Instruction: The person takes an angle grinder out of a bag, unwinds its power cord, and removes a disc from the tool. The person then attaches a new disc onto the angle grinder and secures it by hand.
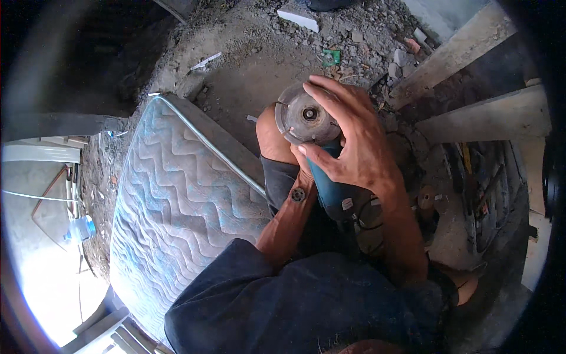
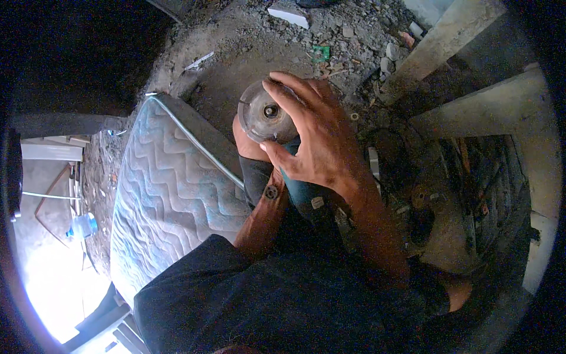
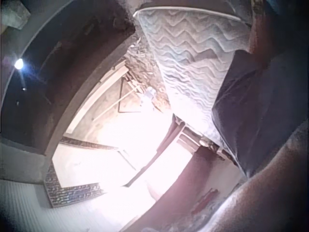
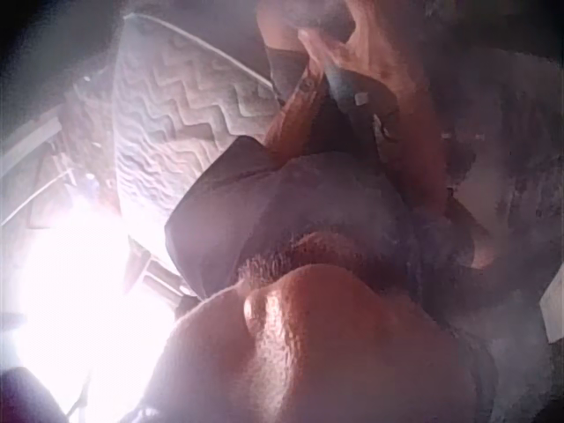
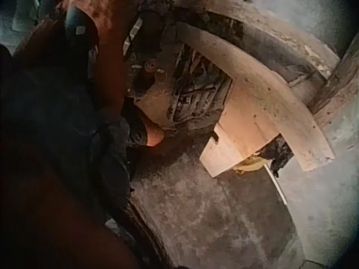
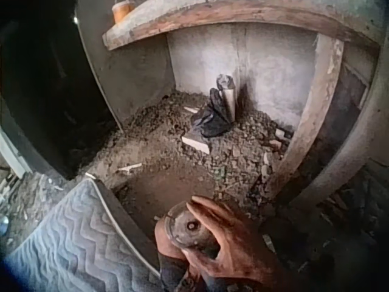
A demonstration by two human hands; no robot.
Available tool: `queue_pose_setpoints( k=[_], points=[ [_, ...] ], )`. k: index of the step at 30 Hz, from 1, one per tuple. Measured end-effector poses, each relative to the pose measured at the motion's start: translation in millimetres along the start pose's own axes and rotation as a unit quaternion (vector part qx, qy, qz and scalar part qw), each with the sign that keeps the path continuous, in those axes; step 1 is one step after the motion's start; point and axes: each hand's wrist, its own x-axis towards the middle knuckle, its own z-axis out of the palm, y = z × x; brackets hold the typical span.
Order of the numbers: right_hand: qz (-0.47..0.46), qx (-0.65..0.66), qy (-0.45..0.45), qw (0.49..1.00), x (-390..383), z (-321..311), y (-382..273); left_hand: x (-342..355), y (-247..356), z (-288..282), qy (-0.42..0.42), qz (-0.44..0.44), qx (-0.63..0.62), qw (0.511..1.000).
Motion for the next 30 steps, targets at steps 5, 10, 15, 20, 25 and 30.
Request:
queue_pose_setpoints(
  k=[5,10,15,20,25,30],
  points=[
    [0.008,0.01,0.002,1.0,1.5,0.7,-1.4,0.9,2.2,4.3,0.0,0.009,0.008,1.0],
    [-0.003,-0.007,-0.006,1.0,4.0,-5.3,1.2,3.8,-5.0,3.4,0.003,0.014,0.015,1.0],
    [-0.017,-0.009,-0.022,1.0,3.3,-6.2,4.3,4.4,-2.9,5.8,0.004,0.024,0.02,1.0],
    [-0.022,-0.006,-0.031,0.999,1.7,-8.1,9.6,4.9,-7.6,4.8,0.006,0.03,0.022,0.999],
    [-0.048,-0.012,-0.025,0.998,4.1,-12.3,11.8,4.5,-6.8,8.1,0.025,0.054,0.055,0.997],
    [0.003,0.041,0.027,0.999,0.1,-7.5,22.5,7.9,-13.9,12.4,0.112,0.108,0.141,0.978]
  ],
)
